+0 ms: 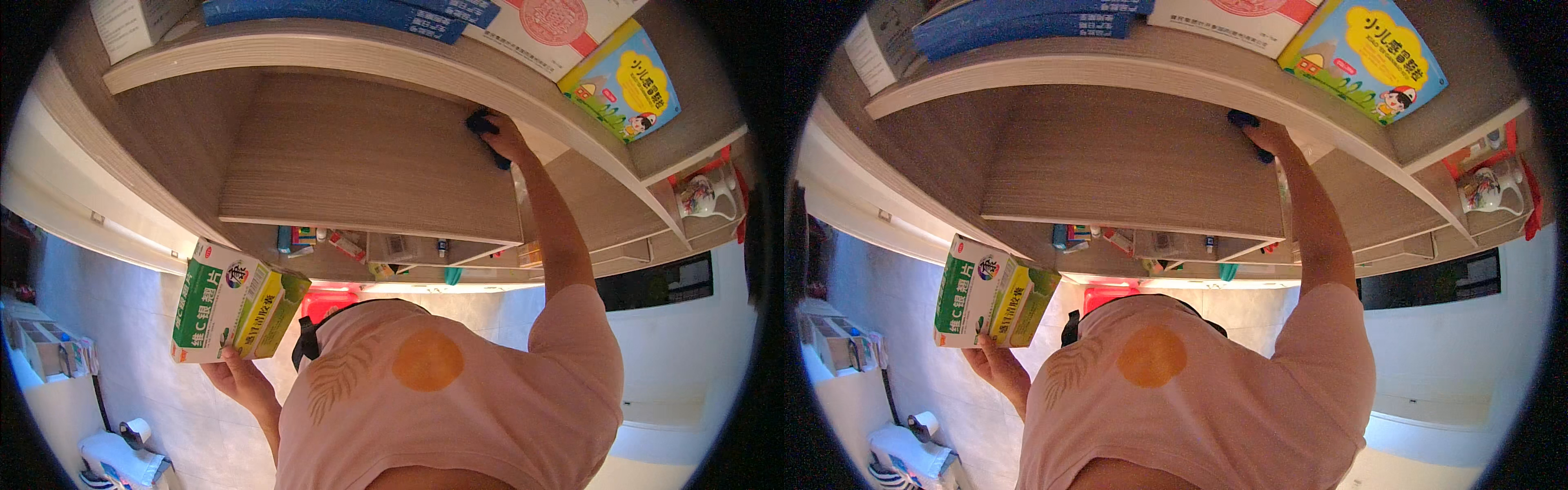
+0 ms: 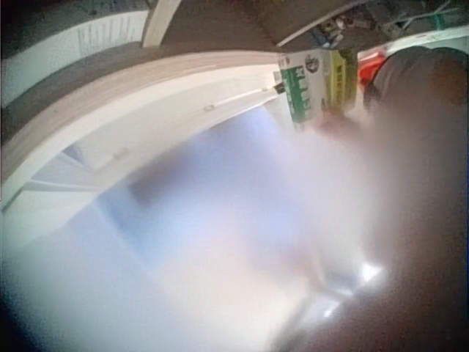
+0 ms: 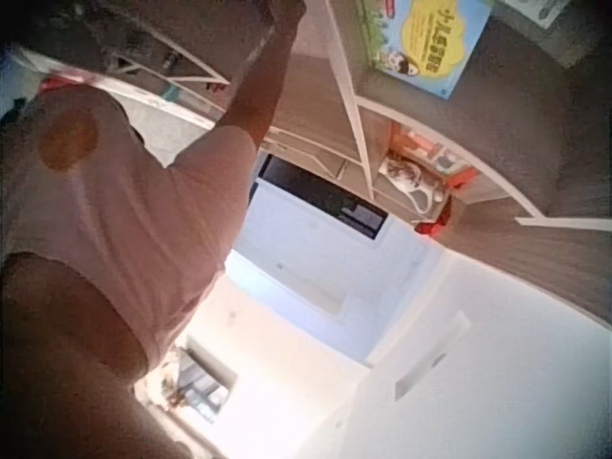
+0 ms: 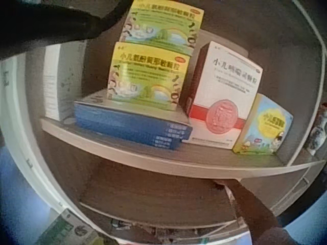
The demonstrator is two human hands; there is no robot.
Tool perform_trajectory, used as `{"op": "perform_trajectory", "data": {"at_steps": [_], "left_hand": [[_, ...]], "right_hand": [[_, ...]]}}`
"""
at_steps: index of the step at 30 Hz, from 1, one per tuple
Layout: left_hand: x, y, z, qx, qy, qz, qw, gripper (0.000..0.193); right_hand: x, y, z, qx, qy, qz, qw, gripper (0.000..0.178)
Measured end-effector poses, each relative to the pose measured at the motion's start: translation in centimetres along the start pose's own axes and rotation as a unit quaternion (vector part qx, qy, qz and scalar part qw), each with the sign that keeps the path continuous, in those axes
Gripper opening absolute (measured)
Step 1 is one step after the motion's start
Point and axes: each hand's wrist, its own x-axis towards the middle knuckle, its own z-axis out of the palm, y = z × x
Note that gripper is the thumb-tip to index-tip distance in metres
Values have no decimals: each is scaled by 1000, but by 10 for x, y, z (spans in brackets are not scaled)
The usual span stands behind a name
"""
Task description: The person wipes a wooden shelf with a blue cloth, moves a decorative vase and several medicine boxes to clean underneath, then returns them. They also move a red stool and walk through the room.
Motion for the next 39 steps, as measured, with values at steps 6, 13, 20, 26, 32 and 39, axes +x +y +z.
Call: {"op": "perform_trajectory", "data": {"at_steps": [6,13,20,26,32,39], "left_hand": [[-5,1,5,-3,14,6,1000,48],[-5,1,2,0,26,28,999,45],[-9,-4,7,2,46,28,999,41],[-12,-5,15,-13,52,48,997,41],[-19,-4,22,-18,82,46,995,40],[-26,-10,18,-14,97,63,993,39]], "right_hand": [[-2,-32,-20,6,21,7,1000,60],[20,-60,-2,-63,75,118,988,53],[64,-101,28,-138,85,133,978,39],[77,-161,28,-105,113,45,987,34],[83,-223,25,-65,7,37,997,28],[102,-261,54,83,243,-118,959,28]]}}
